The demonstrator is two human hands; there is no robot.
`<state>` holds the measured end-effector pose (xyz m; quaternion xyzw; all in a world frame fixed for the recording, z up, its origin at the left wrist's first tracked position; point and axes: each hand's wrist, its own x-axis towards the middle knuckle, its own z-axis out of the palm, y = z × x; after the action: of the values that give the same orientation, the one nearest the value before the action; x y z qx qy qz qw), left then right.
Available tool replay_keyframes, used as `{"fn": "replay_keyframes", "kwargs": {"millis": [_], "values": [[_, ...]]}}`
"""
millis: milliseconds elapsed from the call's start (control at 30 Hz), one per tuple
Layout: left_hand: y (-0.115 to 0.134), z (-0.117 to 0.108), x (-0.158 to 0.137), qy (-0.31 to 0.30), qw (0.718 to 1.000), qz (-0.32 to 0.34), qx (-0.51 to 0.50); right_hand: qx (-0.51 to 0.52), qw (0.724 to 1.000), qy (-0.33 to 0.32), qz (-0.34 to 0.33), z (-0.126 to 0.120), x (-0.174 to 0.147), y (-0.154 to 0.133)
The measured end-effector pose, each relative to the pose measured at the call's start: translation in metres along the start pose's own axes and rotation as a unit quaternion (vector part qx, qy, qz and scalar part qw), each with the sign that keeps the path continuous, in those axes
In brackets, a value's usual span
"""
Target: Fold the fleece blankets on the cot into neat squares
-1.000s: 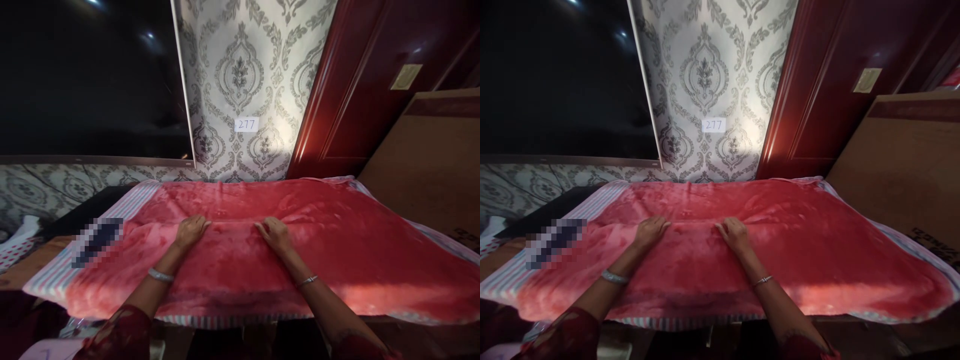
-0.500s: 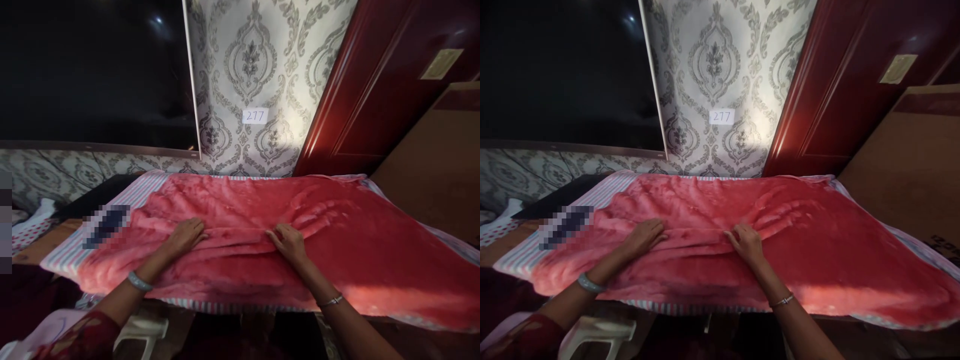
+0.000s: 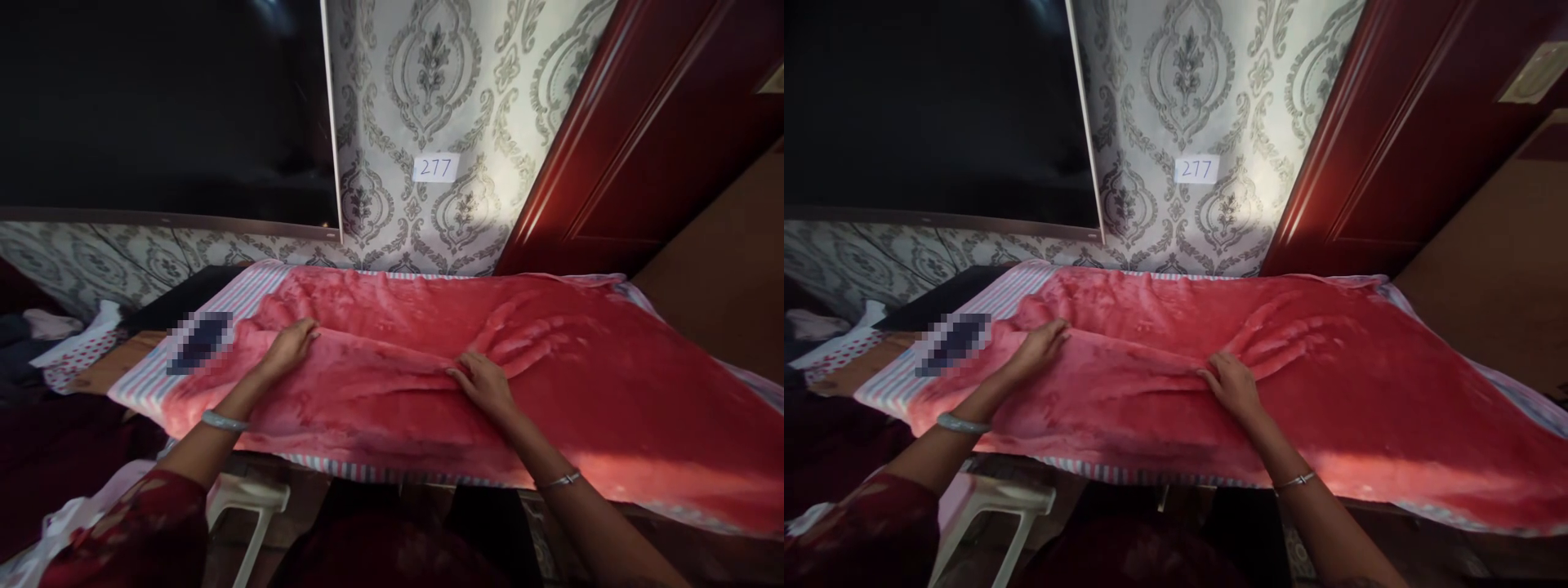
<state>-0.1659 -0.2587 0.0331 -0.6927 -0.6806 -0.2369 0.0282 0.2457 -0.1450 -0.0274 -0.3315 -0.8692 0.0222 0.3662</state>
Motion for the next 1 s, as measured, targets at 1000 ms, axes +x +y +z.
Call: {"fn": "replay_keyframes", "kwargs": {"millis": [1000], "values": [[0.062,-0.095,0.000,0.015,0.999,0.019,-0.023,0.208,0.972,0.012,0.105,-0.079,0.037,-0.022]]}}
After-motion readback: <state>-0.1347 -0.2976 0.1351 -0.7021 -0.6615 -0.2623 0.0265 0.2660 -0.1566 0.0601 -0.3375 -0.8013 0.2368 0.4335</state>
